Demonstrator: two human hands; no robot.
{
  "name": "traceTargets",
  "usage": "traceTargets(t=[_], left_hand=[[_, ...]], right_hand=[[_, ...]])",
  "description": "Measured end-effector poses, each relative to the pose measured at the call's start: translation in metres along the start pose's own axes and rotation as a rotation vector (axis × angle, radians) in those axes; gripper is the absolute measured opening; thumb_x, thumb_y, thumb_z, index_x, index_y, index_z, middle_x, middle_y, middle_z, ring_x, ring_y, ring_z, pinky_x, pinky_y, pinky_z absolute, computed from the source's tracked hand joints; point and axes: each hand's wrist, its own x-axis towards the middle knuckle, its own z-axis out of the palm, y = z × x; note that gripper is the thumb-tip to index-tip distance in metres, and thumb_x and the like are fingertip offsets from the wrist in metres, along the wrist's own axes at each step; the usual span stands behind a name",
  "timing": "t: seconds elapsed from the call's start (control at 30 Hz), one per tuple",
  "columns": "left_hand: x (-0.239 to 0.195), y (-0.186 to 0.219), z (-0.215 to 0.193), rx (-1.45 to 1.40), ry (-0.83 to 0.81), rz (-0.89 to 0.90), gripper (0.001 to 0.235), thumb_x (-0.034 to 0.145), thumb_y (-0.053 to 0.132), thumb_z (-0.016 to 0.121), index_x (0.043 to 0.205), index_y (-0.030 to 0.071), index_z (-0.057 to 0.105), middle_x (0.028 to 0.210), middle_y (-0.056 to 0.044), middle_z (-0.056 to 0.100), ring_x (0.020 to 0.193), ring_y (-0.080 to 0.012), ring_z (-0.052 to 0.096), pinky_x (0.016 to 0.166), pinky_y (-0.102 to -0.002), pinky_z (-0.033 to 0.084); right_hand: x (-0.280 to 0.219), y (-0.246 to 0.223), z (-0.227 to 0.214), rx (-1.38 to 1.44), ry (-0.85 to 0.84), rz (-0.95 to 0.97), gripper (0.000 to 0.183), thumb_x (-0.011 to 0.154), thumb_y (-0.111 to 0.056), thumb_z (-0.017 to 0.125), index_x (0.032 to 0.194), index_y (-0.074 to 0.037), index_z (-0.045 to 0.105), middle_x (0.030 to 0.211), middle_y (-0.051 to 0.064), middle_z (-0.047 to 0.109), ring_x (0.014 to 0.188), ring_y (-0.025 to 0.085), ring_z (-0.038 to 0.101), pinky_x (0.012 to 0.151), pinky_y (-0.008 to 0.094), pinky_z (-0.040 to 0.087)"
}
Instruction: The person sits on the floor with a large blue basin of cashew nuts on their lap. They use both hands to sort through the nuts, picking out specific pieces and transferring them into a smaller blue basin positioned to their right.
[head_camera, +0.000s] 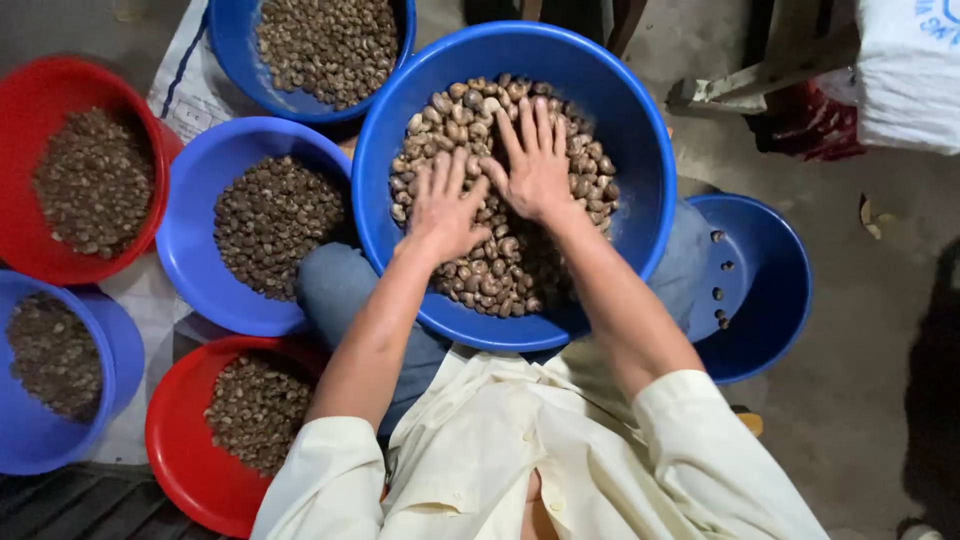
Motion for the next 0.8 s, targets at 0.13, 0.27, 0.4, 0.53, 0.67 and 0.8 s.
traceTargets(t=[0.13,0.27,0.4,0.53,0.67,0.8], left_hand=[[-0.017,0.0,0.013,-0.195,0.099,0.162,0.068,0.088,0.045,0.075,0.147,0.015,0.057,0.172,-0.02,0.013,0.155,-0.0509,0.007,0.121,-0.066,0.022],[-0.008,-0.009,0.026,-0.472,0.168,0.256,0.034,0.097,0.036,0.064,0.124,0.016,0.071,0.139,-0.013,0.06,0.132,-0.0367,0.048,0.108,-0.054,0.039],[0.023,-0.041,0.053,-0.507,0.472,-0.036,0.027,0.102,0.033,0.061,0.122,0.018,0.073,0.118,-0.009,0.071,0.11,-0.0321,0.07,0.093,-0.049,0.053],[0.006,-0.044,0.038,-0.446,0.435,-0.142,0.032,0.101,0.03,0.061,0.13,0.018,0.07,0.121,-0.01,0.071,0.109,-0.0348,0.07,0.089,-0.053,0.055],[0.012,-0.043,0.046,-0.416,0.385,-0.122,0.023,0.099,0.026,0.061,0.116,0.014,0.072,0.105,-0.012,0.072,0.098,-0.0382,0.072,0.083,-0.056,0.056],[0.031,-0.047,0.07,-0.447,0.361,-0.121,0.02,0.1,0.024,0.058,0.11,0.012,0.071,0.101,-0.015,0.071,0.097,-0.0423,0.07,0.085,-0.059,0.054]], right_hand=[[-0.029,-0.003,-0.023,-0.043,-0.348,0.084,0.067,0.112,-0.054,0.03,0.168,-0.021,0.013,0.172,0.024,0.006,0.157,0.046,-0.007,0.126,0.063,-0.001],[-0.078,0.023,-0.03,-0.244,-0.583,0.088,0.084,0.102,-0.075,0.021,0.166,-0.021,0.021,0.172,0.02,0.014,0.157,0.044,0.006,0.122,0.059,0.012],[-0.126,0.028,-0.045,-0.25,-0.611,0.06,0.087,0.098,-0.082,0.022,0.162,-0.024,0.029,0.17,0.016,0.023,0.157,0.04,0.014,0.125,0.057,0.011],[-0.125,0.021,-0.055,-0.197,-0.708,0.084,0.082,0.098,-0.082,0.021,0.159,-0.029,0.034,0.168,0.014,0.028,0.158,0.036,0.018,0.124,0.058,0.015],[-0.089,-0.012,-0.06,-0.16,-0.12,-0.056,0.06,0.1,-0.057,0.055,0.146,-0.018,0.055,0.141,0.01,0.063,0.138,0.031,0.051,0.113,0.053,0.035],[-0.059,-0.062,-0.066,-0.039,-0.398,-0.109,0.075,0.104,-0.069,0.034,0.16,-0.02,0.04,0.161,0.021,0.041,0.153,0.04,0.03,0.123,0.059,0.019]])
